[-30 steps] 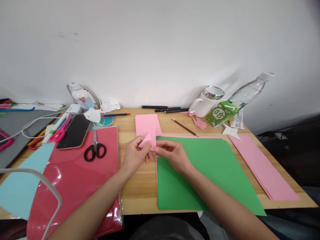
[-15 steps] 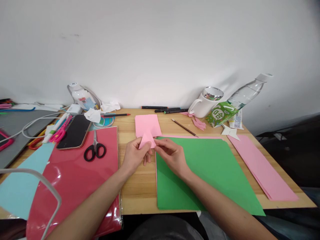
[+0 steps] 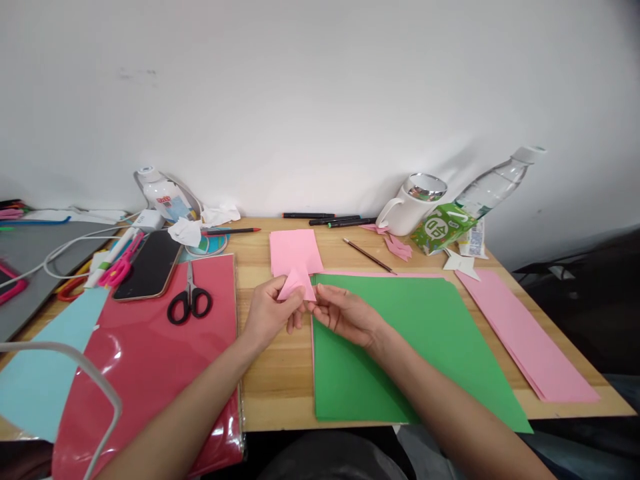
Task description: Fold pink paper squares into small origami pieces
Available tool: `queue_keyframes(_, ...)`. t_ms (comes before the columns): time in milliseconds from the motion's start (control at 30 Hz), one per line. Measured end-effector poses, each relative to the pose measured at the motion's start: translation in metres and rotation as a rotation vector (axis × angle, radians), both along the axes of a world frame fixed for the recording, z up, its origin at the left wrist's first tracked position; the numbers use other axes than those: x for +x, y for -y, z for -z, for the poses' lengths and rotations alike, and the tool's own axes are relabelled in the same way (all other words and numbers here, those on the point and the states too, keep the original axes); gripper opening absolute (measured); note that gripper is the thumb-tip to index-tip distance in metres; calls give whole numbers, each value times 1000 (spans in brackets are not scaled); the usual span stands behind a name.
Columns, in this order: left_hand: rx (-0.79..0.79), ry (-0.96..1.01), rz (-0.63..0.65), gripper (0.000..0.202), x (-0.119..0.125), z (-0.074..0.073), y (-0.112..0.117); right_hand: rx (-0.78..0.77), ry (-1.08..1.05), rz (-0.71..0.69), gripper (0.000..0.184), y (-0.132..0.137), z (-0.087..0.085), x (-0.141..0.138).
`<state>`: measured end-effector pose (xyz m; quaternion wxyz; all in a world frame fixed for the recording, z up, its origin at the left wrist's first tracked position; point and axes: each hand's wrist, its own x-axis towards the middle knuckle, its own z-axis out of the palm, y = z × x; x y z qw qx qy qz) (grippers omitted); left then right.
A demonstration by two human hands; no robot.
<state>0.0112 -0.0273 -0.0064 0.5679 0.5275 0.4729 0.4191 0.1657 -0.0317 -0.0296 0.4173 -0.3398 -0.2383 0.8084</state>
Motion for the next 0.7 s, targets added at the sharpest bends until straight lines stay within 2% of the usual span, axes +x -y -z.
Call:
queue_keyframes(100, 0, -7, 39, 23, 0, -2, 1, -125, -122, -52, 22, -2, 2, 2)
queue_keyframes(333, -7, -4, 53, 26, 0, -3, 1, -170, -137, -155, 18, 0, 1, 4)
queue_keyframes(700, -8, 1, 51, 19, 0, 2, 2, -167, -69, -107, 26, 2, -2, 1)
